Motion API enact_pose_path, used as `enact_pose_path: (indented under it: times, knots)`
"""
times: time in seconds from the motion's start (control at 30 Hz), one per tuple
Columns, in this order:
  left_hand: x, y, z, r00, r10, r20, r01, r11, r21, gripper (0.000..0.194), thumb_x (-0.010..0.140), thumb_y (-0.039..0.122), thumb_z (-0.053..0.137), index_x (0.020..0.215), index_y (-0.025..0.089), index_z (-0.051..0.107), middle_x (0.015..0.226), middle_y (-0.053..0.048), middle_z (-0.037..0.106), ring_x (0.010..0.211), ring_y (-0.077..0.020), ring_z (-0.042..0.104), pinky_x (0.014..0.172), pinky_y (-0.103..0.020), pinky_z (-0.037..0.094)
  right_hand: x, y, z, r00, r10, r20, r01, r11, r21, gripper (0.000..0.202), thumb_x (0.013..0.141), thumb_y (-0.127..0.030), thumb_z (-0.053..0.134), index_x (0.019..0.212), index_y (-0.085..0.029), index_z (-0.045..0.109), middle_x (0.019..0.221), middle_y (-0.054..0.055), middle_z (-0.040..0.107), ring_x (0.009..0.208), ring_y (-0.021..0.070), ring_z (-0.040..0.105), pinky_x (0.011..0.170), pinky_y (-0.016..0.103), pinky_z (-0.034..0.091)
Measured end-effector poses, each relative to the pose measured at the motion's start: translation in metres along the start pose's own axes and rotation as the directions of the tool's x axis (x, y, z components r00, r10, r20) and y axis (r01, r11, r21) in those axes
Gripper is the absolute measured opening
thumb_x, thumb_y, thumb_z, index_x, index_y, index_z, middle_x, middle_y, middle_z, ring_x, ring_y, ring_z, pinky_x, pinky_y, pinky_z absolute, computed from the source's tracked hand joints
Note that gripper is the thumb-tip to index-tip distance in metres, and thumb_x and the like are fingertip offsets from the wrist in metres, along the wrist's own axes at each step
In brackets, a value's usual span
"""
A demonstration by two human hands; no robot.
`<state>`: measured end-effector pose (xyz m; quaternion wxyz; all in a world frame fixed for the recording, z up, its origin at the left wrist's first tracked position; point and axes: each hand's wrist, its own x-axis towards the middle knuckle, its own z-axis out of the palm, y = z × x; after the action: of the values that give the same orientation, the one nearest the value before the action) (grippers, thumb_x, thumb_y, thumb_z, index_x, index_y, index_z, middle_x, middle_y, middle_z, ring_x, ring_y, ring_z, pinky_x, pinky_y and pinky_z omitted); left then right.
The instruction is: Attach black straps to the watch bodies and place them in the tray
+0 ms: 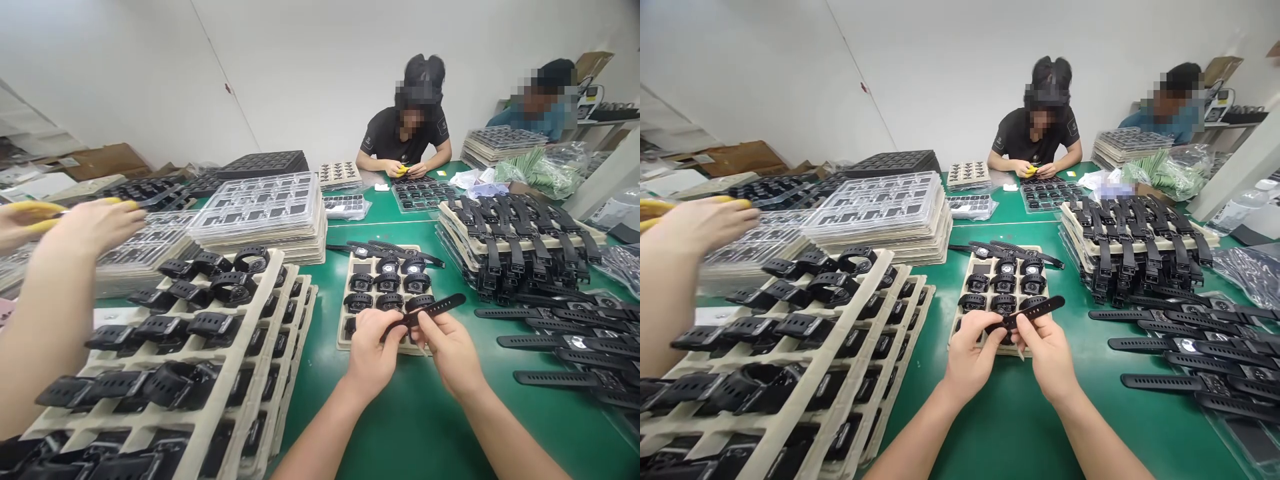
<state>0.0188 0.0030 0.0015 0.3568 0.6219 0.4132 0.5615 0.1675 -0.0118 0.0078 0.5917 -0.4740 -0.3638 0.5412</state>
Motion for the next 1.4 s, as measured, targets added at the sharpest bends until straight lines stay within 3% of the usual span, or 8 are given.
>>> enact_pose_path:
  times: [0.1, 0.23, 0.43, 0.63, 0.97, 1.1, 1.17, 1.4]
  knots:
    - [0.001, 0.002, -0.002, 0.990, 0.118, 0.076, -0.122, 0.991, 0.062, 0.014, 0.089, 0.022, 0.068, 0.094, 0.030, 0.079, 0.083, -0.004, 0.076, 0.078, -0.0241, 0.064, 0.081, -0.039, 0.046, 0.001, 0.001, 0.000, 1.000, 0.027, 0.005, -0.028, 0.998, 0.050, 0.041, 0.078, -0.057, 0.080, 0.076, -0.017, 0.071, 0.067, 0.004, 0.065, 0.060, 0.0153, 0.056, 0.054, 0.027, 0.048]
    - [0.002, 0.006, -0.001, 0.984, 0.133, 0.115, -0.145, 0.984, 0.103, 0.019, 0.091, 0.019, 0.064, 0.095, 0.030, 0.079, 0.085, -0.005, 0.077, 0.078, -0.0244, 0.065, 0.081, -0.038, 0.046, 0.001, 0.005, -0.001, 1.000, -0.007, -0.007, 0.007, 1.000, -0.013, 0.042, 0.080, -0.059, 0.077, 0.077, -0.018, 0.071, 0.068, 0.003, 0.065, 0.062, 0.0156, 0.057, 0.057, 0.028, 0.049]
    - [0.001, 0.009, -0.003, 0.989, -0.043, 0.143, 0.023, 0.990, 0.141, 0.016, 0.092, 0.018, 0.061, 0.085, 0.024, 0.073, 0.079, -0.003, 0.069, 0.075, -0.0201, 0.062, 0.072, -0.030, 0.046, -0.001, 0.010, -0.005, 0.996, -0.091, 0.013, 0.091, 0.964, -0.252, 0.047, 0.090, -0.064, 0.062, 0.077, -0.019, 0.071, 0.069, 0.005, 0.066, 0.064, 0.0184, 0.057, 0.059, 0.031, 0.048]
    - [0.002, 0.008, -0.003, 0.976, -0.130, 0.174, 0.113, 0.988, 0.101, 0.016, 0.094, 0.020, 0.058, 0.082, 0.022, 0.070, 0.080, -0.003, 0.067, 0.077, -0.0192, 0.062, 0.072, -0.028, 0.047, -0.003, 0.012, -0.010, 0.971, -0.229, 0.062, 0.226, 0.810, -0.541, 0.048, 0.099, -0.055, 0.052, 0.068, -0.020, 0.063, 0.077, 0.006, 0.067, 0.074, 0.0220, 0.062, 0.067, 0.034, 0.048]
    - [-0.001, 0.006, 0.003, 0.965, -0.243, 0.100, 0.251, 0.966, -0.070, 0.005, 0.090, 0.022, 0.064, 0.094, 0.020, 0.065, 0.086, -0.003, 0.070, 0.082, -0.0170, 0.066, 0.075, -0.026, 0.051, -0.005, 0.006, -0.006, 0.904, -0.370, 0.215, 0.424, 0.697, -0.579, 0.037, 0.104, -0.040, 0.046, 0.089, -0.021, 0.075, 0.087, 0.008, 0.069, 0.081, 0.0235, 0.065, 0.071, 0.034, 0.054]
    - [0.001, 0.004, 0.001, 0.936, -0.328, 0.126, 0.351, 0.882, -0.314, 0.019, 0.086, 0.030, 0.073, 0.098, 0.021, 0.060, 0.083, -0.001, 0.069, 0.080, -0.0163, 0.066, 0.072, -0.025, 0.050, -0.001, 0.001, -0.009, 0.814, -0.418, 0.403, 0.581, 0.598, -0.553, 0.028, 0.103, -0.031, 0.049, 0.113, -0.027, 0.075, 0.118, 0.011, 0.065, 0.111, 0.0271, 0.062, 0.089, 0.039, 0.054]
    - [0.002, 0.006, -0.001, 0.917, -0.348, 0.195, 0.398, 0.812, -0.427, 0.026, 0.084, 0.034, 0.077, 0.099, 0.021, 0.060, 0.077, 0.001, 0.067, 0.073, -0.0138, 0.063, 0.067, -0.023, 0.048, 0.000, -0.001, -0.010, 0.795, -0.398, 0.459, 0.602, 0.619, -0.505, 0.028, 0.102, -0.027, 0.052, 0.121, -0.032, 0.072, 0.126, 0.008, 0.063, 0.116, 0.0256, 0.061, 0.092, 0.038, 0.054]
    - [0.007, 0.011, -0.004, 0.837, -0.475, 0.272, 0.516, 0.516, -0.684, 0.043, 0.072, 0.031, 0.087, 0.101, 0.021, 0.057, 0.071, 0.004, 0.064, 0.064, -0.0109, 0.058, 0.064, -0.021, 0.044, -0.006, -0.006, -0.009, 0.903, -0.184, 0.387, 0.379, 0.766, -0.519, 0.030, 0.094, -0.025, 0.062, 0.123, -0.030, 0.064, 0.094, 0.002, 0.066, 0.084, 0.0198, 0.062, 0.070, 0.029, 0.056]
